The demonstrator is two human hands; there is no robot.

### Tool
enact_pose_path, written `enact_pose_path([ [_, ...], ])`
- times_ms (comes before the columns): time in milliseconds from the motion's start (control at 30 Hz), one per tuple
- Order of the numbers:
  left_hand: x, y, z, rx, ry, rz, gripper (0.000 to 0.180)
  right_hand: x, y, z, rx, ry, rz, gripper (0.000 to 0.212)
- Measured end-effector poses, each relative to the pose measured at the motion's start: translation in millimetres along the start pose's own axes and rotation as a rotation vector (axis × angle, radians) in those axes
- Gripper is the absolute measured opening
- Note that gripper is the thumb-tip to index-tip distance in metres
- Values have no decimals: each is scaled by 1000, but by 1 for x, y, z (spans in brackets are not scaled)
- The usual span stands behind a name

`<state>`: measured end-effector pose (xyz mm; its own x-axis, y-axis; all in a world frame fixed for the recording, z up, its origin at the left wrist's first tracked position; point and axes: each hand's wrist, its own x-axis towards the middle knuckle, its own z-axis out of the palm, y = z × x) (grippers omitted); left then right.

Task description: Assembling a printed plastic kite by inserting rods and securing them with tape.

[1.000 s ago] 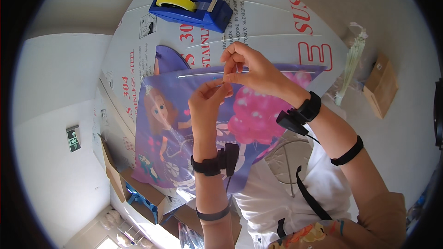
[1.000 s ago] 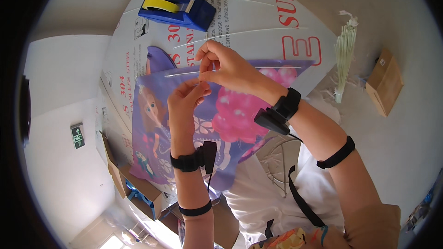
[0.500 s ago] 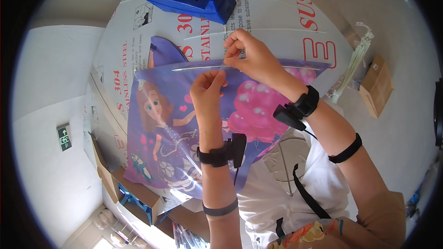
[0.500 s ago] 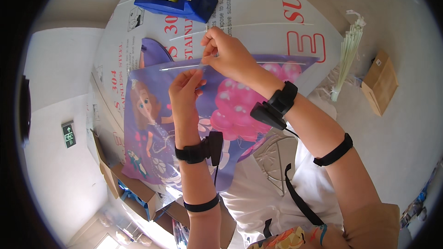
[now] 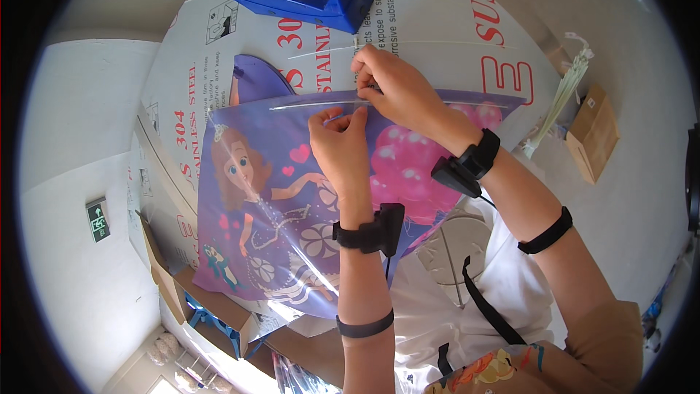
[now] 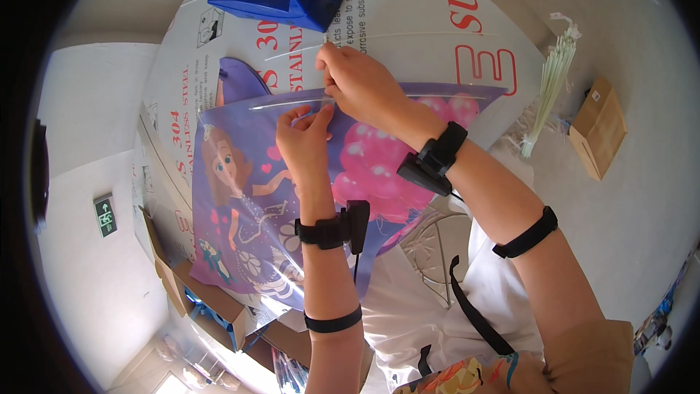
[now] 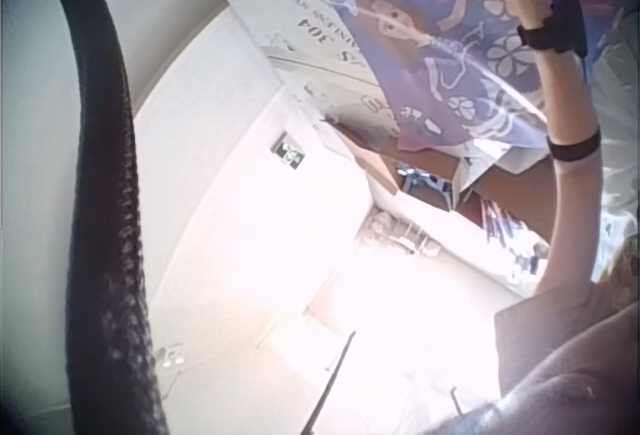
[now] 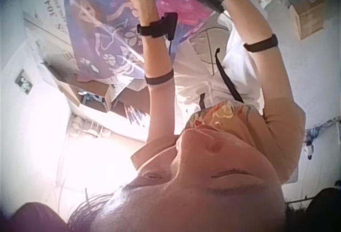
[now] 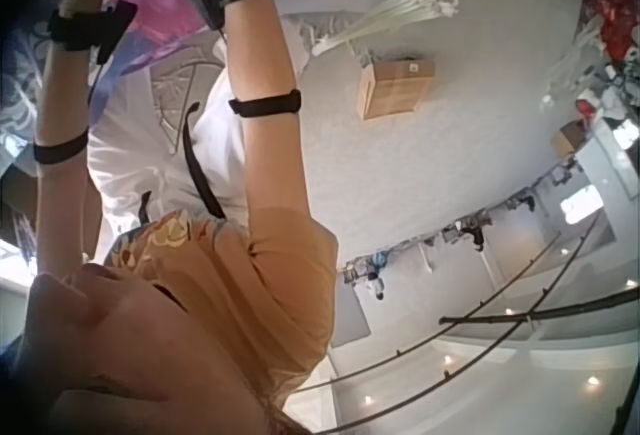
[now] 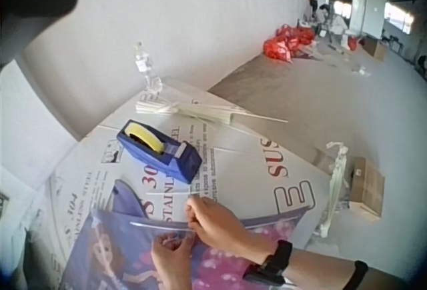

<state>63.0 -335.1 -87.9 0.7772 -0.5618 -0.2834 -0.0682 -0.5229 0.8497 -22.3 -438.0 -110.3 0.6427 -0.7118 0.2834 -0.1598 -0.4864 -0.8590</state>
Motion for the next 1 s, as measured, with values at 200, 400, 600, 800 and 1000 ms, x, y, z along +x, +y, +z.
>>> enact_pose_path([
  [200,-3,-1,5,116,36,8,38,1,-1,1,-77,0,-116,31],
  [400,-4,8,8,236,87,25,40,1,-2,5,-240,23,-171,33],
  [600,-5,17,12,472,111,32,43,0,-2,7,-250,108,-39,38],
  [800,-5,11,10,453,80,36,39,2,2,5,-143,98,52,39],
  [1000,-12,14,7,399,47,80,34,2,3,15,-259,230,-27,35],
])
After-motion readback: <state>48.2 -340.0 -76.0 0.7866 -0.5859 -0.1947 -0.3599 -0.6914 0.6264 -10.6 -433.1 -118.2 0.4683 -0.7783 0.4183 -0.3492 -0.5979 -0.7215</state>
